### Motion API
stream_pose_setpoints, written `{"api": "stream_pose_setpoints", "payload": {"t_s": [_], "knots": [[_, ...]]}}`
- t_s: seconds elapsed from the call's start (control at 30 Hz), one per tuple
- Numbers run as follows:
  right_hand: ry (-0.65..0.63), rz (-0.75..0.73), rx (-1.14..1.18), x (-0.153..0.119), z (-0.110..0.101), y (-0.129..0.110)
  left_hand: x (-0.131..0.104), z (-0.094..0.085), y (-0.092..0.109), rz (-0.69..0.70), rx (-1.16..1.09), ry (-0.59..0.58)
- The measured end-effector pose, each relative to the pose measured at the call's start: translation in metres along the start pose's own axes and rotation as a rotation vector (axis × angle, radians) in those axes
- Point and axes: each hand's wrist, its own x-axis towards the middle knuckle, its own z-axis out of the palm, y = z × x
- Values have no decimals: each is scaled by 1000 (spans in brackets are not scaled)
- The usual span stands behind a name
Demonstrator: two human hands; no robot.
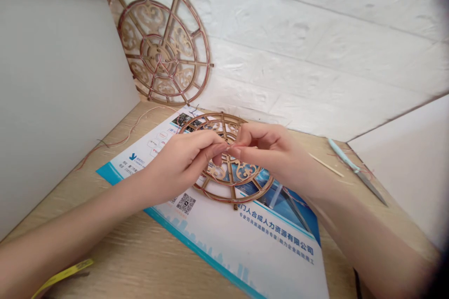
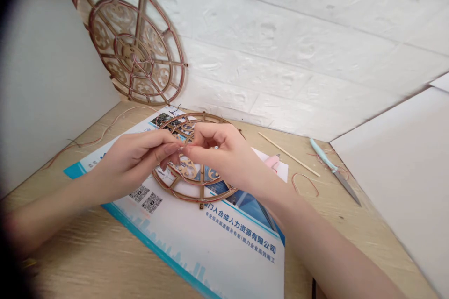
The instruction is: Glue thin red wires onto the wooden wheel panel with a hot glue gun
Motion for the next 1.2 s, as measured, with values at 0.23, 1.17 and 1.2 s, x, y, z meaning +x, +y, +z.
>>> {"api": "stream_pose_setpoints", "payload": {"t_s": [0.23,1.17,1.2], "knots": [[5,61,42,1,-4,5,2,0,1,-17,-8,-9],[79,-194,-643,-13,10,-14,-3,7,4,-112,16,71],[89,-195,-656,-13,12,-14,-3,8,5,-124,2,86]]}}
